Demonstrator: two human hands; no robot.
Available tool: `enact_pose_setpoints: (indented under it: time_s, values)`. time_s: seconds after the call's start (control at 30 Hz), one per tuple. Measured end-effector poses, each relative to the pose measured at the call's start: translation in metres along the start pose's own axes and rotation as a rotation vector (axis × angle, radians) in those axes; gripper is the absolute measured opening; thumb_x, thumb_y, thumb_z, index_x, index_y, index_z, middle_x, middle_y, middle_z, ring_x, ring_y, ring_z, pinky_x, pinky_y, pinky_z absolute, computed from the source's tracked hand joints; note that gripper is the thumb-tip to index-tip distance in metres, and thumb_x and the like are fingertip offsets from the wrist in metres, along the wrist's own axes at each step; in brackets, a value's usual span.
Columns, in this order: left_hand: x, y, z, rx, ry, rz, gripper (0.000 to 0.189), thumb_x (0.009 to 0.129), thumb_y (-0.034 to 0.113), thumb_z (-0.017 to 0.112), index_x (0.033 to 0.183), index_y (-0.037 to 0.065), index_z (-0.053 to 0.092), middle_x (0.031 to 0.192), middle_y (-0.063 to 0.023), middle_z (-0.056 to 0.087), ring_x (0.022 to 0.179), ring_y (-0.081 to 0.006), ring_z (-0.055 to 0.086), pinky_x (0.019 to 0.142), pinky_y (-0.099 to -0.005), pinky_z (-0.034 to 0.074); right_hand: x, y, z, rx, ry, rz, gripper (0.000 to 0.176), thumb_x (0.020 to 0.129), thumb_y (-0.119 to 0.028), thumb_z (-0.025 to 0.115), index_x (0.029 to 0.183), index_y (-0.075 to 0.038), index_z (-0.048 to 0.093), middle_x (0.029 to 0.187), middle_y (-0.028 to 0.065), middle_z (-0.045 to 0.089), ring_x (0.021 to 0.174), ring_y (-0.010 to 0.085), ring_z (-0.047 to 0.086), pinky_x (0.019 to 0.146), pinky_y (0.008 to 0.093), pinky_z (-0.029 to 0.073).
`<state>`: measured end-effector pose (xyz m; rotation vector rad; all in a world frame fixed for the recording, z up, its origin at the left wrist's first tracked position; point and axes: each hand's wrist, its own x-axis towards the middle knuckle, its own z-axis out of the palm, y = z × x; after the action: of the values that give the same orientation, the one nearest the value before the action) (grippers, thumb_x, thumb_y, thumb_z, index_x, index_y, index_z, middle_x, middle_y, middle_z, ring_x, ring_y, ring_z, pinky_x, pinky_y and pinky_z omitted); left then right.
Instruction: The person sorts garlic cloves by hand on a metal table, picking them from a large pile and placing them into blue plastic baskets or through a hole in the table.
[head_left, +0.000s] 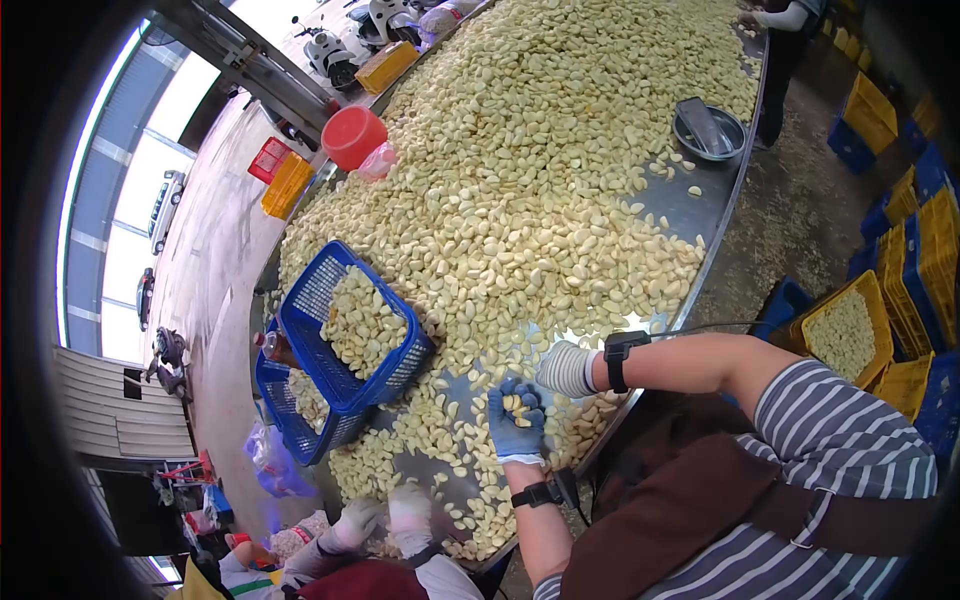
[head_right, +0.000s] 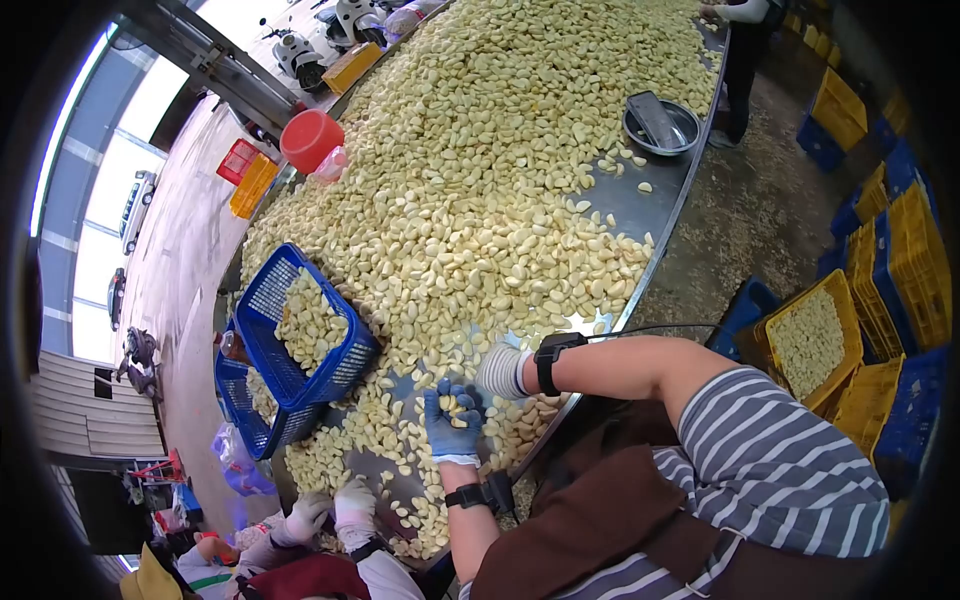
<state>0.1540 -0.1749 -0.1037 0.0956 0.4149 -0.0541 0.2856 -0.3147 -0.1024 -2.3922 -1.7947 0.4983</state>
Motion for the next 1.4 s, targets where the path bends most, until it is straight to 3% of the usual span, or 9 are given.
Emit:
enact_pose_setpoints:
  time_s: [0.17, 0.37, 0.57, 0.7, 0.83, 0.9, 0.97, 1.23, 1.4]
  values:
    - [-0.009, 0.021, -0.038, -0.055, 0.131, 0.039, 0.028, 0.095, 0.031, 0.053, 0.106, 0.005, 0.058, 0.094, -0.0072, 0.061, 0.084, -0.0215, 0.061, 0.055, -0.0295, 0.052, 0.011, 0.0, -0.028, 0.174, -0.228, 0.114, 0.025, 0.073, -0.018, 0.059, 0.091, -0.002, 0.063, 0.074, 0.0167, 0.065, 0.068, 0.0343, 0.065, 0.057, 0.044, 0.05]
    - [-0.012, -0.018, 0.02, 0.251, 0.434, 0.209, 0.048, 0.093, 0.046, 0.05, 0.114, 0.003, 0.056, 0.104, -0.0107, 0.061, 0.084, -0.022, 0.059, 0.052, -0.0279, 0.049, -0.026, -0.018, -0.084, 0.51, 0.043, 0.141, 0.034, 0.076, -0.029, 0.059, 0.095, -0.002, 0.062, 0.075, 0.018, 0.064, 0.071, 0.0377, 0.064, 0.063, 0.0451, 0.05]
    - [0.007, 0.015, 0.04, -0.065, -0.06, -0.038, 0.032, 0.09, 0.032, 0.059, 0.111, 0.007, 0.058, 0.099, -0.0095, 0.061, 0.082, -0.0206, 0.061, 0.05, -0.0252, 0.048, -0.088, 0.058, -0.073, 0.244, 0.046, 0.497, 0.035, 0.075, -0.024, 0.062, 0.1, 0.001, 0.062, 0.078, 0.0194, 0.065, 0.074, 0.0357, 0.066, 0.064, 0.0454, 0.051]
    - [0.013, 0.117, 0.124, -0.078, -0.375, 0.317, 0.039, 0.092, 0.03, 0.054, 0.12, 0.004, 0.051, 0.115, -0.0147, 0.057, 0.1, -0.0274, 0.059, 0.073, -0.0383, 0.054, -0.102, 0.065, -0.033, 0.162, 0.046, 0.546, 0.056, 0.073, -0.016, 0.063, 0.123, 0.004, 0.05, 0.081, 0.0204, 0.067, 0.076, 0.0352, 0.067, 0.065, 0.0457, 0.052]
    - [0.022, 0.193, 0.163, 0.11, 0.325, 0.947, 0.058, 0.09, 0.039, 0.053, 0.135, 0.004, 0.04, 0.144, -0.0184, 0.032, 0.13, -0.0395, 0.034, 0.105, -0.0601, 0.032, -0.134, 0.055, -0.061, 0.462, 0.052, 0.326, 0.049, 0.079, -0.027, 0.059, 0.119, 0.0, 0.054, 0.083, 0.0184, 0.067, 0.076, 0.0361, 0.066, 0.068, 0.0457, 0.051]
    - [0.031, 0.142, 0.166, 0.36, 0.274, 1.041, 0.053, 0.09, 0.034, 0.056, 0.133, 0.006, 0.044, 0.145, -0.0146, 0.03, 0.127, -0.0335, 0.037, 0.103, -0.049, 0.039, -0.151, 0.079, -0.087, 0.354, 0.118, 0.617, 0.038, 0.08, -0.029, 0.058, 0.108, -0.003, 0.061, 0.082, 0.0187, 0.066, 0.077, 0.035, 0.066, 0.068, 0.0454, 0.051]
    - [0.054, 0.061, 0.152, 0.64, 0.197, 0.961, 0.027, 0.093, 0.024, 0.056, 0.111, 0.004, 0.061, 0.106, -0.0089, 0.064, 0.089, -0.0206, 0.063, 0.084, -0.0328, 0.054, -0.173, 0.127, -0.091, 0.206, 0.211, 0.799, 0.036, 0.081, -0.032, 0.059, 0.1, -0.002, 0.065, 0.083, 0.0205, 0.066, 0.078, 0.0335, 0.066, 0.069, 0.0453, 0.051]
    - [0.103, -0.15, 0.087, 1.27, -0.003, -0.277, 0.049, 0.088, 0.008, 0.054, 0.135, 0.007, 0.044, 0.113, -0.0099, 0.06, 0.075, -0.0146, 0.062, 0.057, -0.0259, 0.053, -0.17, 0.181, -0.066, 0.064, -0.265, 0.815, 0.05, 0.068, -0.028, 0.067, 0.112, -0.004, 0.063, 0.094, 0.0161, 0.069, 0.089, 0.032, 0.067, 0.071, 0.0454, 0.052]
    - [0.099, -0.115, 0.03, 1.351, 0.144, -0.322, 0.069, 0.084, 0.007, 0.059, 0.145, 0.018, 0.029, 0.089, -0.004, 0.057, 0.061, -0.0134, 0.057, 0.05, -0.0278, 0.05, -0.14, 0.133, -0.056, 0.089, -0.38, 0.71, 0.038, 0.067, -0.026, 0.065, 0.099, -0.005, 0.071, 0.095, 0.0141, 0.069, 0.088, 0.0305, 0.067, 0.07, 0.0451, 0.053]
